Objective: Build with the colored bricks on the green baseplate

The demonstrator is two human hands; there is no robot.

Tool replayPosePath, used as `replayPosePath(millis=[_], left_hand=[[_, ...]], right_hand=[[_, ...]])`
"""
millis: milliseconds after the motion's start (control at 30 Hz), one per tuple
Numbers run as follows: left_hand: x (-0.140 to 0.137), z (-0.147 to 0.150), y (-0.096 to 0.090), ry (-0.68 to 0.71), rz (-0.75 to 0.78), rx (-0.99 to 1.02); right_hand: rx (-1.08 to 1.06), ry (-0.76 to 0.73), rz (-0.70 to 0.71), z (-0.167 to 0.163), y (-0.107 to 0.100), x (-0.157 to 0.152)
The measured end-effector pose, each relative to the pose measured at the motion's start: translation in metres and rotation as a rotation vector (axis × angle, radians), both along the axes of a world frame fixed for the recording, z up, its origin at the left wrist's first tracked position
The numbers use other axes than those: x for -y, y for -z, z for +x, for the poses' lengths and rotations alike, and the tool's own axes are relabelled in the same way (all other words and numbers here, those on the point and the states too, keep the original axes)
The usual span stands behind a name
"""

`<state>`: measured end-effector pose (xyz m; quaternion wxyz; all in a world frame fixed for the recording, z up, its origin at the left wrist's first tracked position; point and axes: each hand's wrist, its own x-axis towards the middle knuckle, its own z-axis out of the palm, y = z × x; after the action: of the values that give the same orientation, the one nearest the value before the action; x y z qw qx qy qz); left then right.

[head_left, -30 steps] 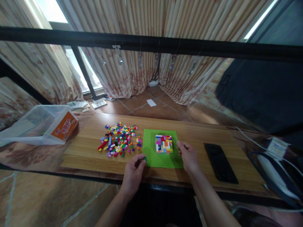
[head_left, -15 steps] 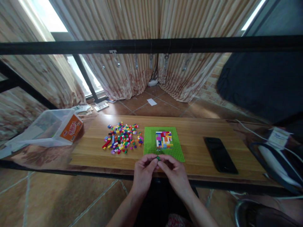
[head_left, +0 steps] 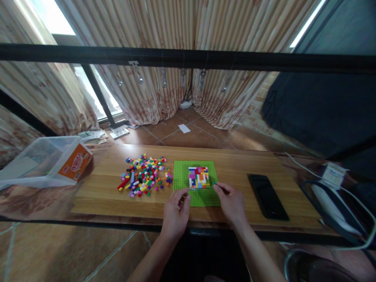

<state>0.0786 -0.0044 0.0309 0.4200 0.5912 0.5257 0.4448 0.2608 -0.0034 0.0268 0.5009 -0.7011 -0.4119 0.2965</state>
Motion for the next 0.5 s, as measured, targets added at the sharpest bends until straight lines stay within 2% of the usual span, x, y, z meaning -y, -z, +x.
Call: replayPosePath(millis=[133, 233, 500], left_hand=[[-0.01, -0.019, 0.022, -0.044, 0.115, -0.218], [-0.014, -0.024, 0.034, -0.025, 0.152, -0.299], [-0.013, -0.025, 0.032, 0.008, 0.167, -0.337]], right_hand=[[0.229, -0.047, -0.058, 0.011, 0.001, -0.025], [0.312, -0.027, -0.123, 0.007, 0.001, -0.035], [0.251, 0.001, -0.147, 0.001, 0.005, -0.043]])
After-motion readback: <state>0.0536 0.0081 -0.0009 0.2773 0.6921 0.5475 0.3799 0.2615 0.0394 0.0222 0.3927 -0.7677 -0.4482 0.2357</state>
